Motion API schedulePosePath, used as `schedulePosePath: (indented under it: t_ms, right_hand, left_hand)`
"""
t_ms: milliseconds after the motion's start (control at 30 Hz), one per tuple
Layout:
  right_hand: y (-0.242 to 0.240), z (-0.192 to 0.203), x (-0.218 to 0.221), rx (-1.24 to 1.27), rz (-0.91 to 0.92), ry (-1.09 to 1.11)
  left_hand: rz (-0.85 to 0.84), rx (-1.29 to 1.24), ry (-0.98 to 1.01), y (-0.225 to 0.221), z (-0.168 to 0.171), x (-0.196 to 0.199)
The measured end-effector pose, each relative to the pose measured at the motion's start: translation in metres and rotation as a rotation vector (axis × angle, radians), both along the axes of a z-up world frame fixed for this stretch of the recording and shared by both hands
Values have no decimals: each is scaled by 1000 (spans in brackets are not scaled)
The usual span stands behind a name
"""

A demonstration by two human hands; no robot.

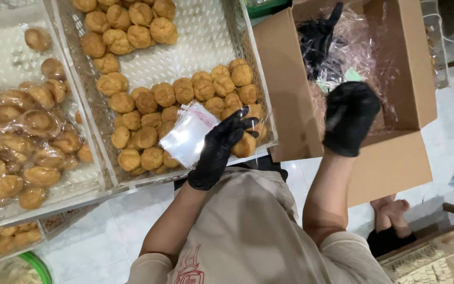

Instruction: Packaging individual pastries into small plastic bags from a tray.

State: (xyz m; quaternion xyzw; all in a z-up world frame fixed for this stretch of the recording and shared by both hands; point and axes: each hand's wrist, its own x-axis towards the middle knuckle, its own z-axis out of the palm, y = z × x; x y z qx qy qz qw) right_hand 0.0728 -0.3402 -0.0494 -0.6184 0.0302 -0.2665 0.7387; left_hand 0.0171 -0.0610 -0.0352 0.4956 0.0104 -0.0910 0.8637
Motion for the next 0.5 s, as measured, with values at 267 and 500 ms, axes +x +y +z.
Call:
schedulePosePath:
  t_ms: [267,500]
  right_hand:
    - [-88,-41,31,-732,-295,250]
    - [24,13,-18,-7,281,153]
  left_hand:
    - [-93,-152,-48,5,-48,10]
    - [57,704,-424,11,-25,4]
